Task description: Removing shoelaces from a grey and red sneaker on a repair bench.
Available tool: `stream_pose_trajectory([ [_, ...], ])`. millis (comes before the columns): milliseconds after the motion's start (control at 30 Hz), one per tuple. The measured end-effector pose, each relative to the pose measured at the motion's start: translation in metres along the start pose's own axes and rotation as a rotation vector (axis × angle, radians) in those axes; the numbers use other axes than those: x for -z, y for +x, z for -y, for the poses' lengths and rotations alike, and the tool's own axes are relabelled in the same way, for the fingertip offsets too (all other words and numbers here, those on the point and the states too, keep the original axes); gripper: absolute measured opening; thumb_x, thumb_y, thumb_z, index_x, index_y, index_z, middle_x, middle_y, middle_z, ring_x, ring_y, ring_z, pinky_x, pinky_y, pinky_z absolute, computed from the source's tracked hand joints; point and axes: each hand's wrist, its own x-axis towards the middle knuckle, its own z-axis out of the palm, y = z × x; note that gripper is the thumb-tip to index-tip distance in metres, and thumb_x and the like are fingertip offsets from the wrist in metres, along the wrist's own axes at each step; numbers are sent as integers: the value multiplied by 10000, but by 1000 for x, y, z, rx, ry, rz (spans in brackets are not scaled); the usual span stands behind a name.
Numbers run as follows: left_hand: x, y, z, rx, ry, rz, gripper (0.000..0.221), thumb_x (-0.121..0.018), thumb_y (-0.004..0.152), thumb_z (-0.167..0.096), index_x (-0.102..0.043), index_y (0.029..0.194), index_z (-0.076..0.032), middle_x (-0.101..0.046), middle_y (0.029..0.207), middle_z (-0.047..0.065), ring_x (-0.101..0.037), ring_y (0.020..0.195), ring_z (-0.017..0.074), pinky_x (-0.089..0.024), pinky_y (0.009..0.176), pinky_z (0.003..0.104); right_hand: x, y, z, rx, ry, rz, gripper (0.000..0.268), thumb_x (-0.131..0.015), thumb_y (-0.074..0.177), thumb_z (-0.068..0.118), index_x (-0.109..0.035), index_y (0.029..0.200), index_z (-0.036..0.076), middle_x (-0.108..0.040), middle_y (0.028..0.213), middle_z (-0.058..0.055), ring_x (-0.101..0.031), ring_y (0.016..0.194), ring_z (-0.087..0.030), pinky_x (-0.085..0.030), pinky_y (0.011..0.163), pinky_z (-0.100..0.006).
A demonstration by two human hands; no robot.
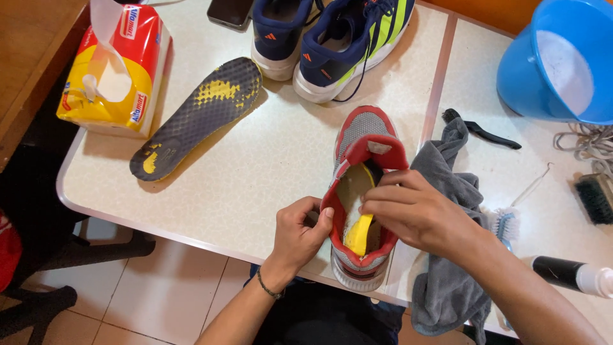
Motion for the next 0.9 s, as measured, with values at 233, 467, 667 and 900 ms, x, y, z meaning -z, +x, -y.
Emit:
stream_pose_trajectory([
  [233,-6,4,-15,-5,-10,-18,302,-787,875,-323,-758,953,-33,-744,738,162,-722,612,259,-566,469,325,6,-17,1,-274,439,-414,187,-763,801,44,-803,982,69,-785,999,-91,-726,958,-306,-543,929,-415],
  [467,16,-17,-78,-327,-217,147,771,-685,908,-605,-456,1381,-41,-582,1212,115,-672,921,199,-543,696,288,34,23,51,-267,291,-413,145,-627,962,48,-722,1070,41,-761,1081,-119,-738,954,-227,-524,938,-402],
  [667,43,-53,-95,-274,36,-466,223,-698,890,-233,-622,961,-36,-688,867,158,-686,786,231,-541,789,270,33,36,90,-60,165,-247,325,-660,1014,136,-613,1292,-26,-678,1285,-175,-697,1077,-334,-562,935,-423],
  [900,177,-53,-65,332,-294,-1148,294,-690,681,-267,-773,964,-263,-719,1058,-127,-709,1147,33,-594,1076,145,13,-27,103,-457,185,-529,298,-739,835,213,-696,1056,19,-723,1104,-176,-744,1004,-283,-618,915,-363],
])
